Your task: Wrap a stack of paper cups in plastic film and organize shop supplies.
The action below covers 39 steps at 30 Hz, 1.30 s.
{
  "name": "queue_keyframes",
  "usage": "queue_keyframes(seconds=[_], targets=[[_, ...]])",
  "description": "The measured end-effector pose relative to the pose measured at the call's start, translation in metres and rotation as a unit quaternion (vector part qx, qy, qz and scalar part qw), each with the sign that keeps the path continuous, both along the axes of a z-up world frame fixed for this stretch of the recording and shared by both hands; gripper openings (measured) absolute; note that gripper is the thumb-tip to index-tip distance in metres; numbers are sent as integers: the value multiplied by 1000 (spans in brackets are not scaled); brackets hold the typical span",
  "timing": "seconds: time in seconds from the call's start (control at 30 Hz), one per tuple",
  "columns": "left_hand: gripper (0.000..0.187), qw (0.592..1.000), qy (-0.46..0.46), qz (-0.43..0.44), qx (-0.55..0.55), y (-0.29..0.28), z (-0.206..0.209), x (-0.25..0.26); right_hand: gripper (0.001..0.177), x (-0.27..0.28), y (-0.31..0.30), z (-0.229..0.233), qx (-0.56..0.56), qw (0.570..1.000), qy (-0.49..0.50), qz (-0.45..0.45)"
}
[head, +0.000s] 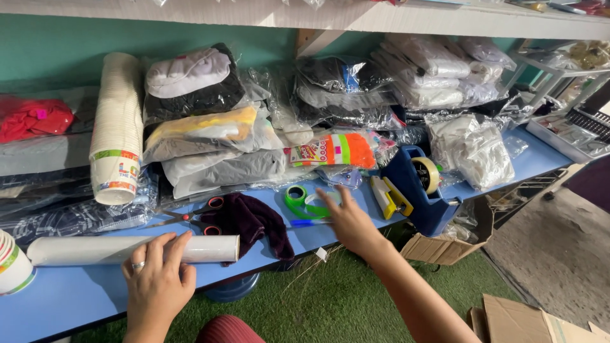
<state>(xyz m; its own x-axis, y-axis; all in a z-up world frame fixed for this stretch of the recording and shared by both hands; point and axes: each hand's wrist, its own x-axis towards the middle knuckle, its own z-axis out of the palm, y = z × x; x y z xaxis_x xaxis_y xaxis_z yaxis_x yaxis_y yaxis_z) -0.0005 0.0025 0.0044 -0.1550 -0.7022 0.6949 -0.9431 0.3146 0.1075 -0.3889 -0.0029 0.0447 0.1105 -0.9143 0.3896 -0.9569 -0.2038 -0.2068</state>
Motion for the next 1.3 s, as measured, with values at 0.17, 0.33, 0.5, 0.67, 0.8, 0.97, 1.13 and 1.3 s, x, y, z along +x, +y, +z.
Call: queue_keyframes(seconds=[0.17,0.33,0.5,0.67,0.8,0.97,1.13,1.3], targets=[[53,1000,14,-11,-15,-1,-1,1,62,30,-37,-6,60,992,115,-7],[53,1000,13,-9,-9,-1,1,1,50,19,-56,-11,49,993,109,4],[53,1000,9,-8,-5,-1,0,1,42,-7,-39,-8,29,996,85,-11],[52,1000,11,-7,-7,-1,-1,1,33,-70,-3,27,-65,971,42,-228],[52,1000,9,-3,-15,0,-1,0,30,-114,-19,22,-32,962,79,-261],[52,999,23,-13,-19,0,-1,0,44,-130,-26,25,7,969,121,-213],[53,1000,21,-10,-2,0,1,1,63,-100,1,49,-19,982,77,-172],[54,1000,12,-15,0,1,1,1,46,-86,18,31,-40,983,71,-165]])
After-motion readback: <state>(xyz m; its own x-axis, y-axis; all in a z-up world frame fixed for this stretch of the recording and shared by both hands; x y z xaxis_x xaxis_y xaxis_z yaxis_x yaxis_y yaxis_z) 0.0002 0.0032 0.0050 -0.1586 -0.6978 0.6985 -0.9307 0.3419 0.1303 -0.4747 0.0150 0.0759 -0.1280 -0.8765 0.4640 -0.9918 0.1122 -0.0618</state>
